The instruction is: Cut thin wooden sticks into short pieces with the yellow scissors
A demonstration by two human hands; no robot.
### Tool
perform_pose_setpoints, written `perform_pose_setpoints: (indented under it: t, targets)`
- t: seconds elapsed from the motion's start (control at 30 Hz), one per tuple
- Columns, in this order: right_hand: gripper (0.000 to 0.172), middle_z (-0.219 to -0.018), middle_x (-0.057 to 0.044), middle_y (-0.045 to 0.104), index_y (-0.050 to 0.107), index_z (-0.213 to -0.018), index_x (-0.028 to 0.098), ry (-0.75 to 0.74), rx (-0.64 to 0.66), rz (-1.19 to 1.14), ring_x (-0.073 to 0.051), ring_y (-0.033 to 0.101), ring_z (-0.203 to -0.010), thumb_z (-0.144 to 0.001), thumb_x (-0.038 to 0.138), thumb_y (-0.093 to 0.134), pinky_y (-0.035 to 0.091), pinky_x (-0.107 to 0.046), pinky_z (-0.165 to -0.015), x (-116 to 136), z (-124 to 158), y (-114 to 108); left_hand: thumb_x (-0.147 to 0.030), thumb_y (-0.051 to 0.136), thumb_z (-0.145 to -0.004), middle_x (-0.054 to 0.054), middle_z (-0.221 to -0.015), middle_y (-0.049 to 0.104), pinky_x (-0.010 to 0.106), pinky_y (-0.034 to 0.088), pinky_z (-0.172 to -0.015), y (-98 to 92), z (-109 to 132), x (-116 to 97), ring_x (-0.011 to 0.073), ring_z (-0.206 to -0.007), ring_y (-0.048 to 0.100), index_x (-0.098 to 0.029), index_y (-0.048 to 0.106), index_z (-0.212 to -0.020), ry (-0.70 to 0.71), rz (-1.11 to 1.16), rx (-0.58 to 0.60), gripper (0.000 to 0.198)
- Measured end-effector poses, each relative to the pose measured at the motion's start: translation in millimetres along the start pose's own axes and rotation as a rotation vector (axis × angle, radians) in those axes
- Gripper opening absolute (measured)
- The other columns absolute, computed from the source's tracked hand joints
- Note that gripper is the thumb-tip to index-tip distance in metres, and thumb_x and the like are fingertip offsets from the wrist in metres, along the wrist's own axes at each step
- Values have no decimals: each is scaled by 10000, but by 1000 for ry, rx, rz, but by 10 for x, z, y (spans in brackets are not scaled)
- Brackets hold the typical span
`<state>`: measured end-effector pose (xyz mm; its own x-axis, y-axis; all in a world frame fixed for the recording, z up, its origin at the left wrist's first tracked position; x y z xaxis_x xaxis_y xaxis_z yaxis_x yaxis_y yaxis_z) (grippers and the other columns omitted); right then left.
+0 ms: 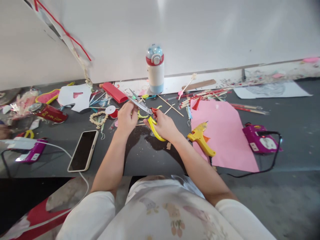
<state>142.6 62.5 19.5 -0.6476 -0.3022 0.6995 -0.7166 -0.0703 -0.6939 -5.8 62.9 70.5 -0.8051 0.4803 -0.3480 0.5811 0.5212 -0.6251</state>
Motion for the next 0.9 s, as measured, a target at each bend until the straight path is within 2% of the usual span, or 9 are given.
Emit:
perform_pose_setpoints:
  t: [0.27, 0.5, 0.7, 0.8, 0.87, 0.9]
  targets:
    - [426, -889, -81, 623, 459, -922, 180, -25, -45, 28, -220, 598, -785, -787, 583, 476, 397, -322, -678, -3, -2, 5, -217, 414, -867, -3, -697, 598, 230, 438, -641, -10, -37, 31, 112, -662, 578, -182, 550, -824, 16, 88, 47, 147]
    - [397, -796, -46, 616, 463, -842, 193, 10, -6, 30, -189, 583, -703, -785, 585, 472, 369, -295, -626, 13, -15, -8, -280, 439, -881, -18, -637, 586, 223, 417, -581, 19, -30, 130, 96, -582, 551, -179, 567, -825, -121, 236, 129, 172]
    - [390, -751, -38, 611, 486, -810, 203, 98, 44, 34, -193, 579, -682, -777, 591, 479, 368, -298, -628, -8, -33, 13, -426, 431, -894, -19, -609, 547, 219, 422, -561, 87, -23, 178, 86, -559, 540, -175, 548, -781, -234, 373, 89, 299]
    - [403, -765, -48, 623, 492, -808, 205, 157, 57, -13, -208, 589, -703, -774, 606, 471, 387, -309, -644, -33, -41, 19, -519, 435, -869, 18, -774, 601, 258, 479, -651, 203, 19, 180, 118, -699, 605, -197, 536, -951, -318, 517, 40, 347]
    - [411, -777, -60, 630, 500, -809, 206, 203, 73, -66, -226, 597, -731, -784, 612, 450, 403, -323, -657, -60, -46, 23, -587, 454, -828, 71, -1013, 608, 316, 508, -764, 344, 76, 136, 172, -923, 619, -228, 484, -1109, -371, 690, 93, 457]
    - [413, -787, -66, 634, 506, -815, 206, 224, 81, -98, -235, 600, -750, -792, 612, 436, 411, -331, -665, -76, -49, 27, -626, 471, -796, 92, -1137, 573, 356, 505, -837, 432, 112, 86, 205, -1048, 586, -243, 449, -1173, -389, 783, 168, 538]
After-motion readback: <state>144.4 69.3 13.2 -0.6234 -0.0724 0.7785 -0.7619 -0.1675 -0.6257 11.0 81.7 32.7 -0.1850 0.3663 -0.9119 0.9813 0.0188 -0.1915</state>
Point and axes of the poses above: each hand's wrist, its own z-axis away from the middle knuckle, its own y-axis out of the palm, x = y × z, the point moved 6 cm from there along -z, towards the middle knuckle
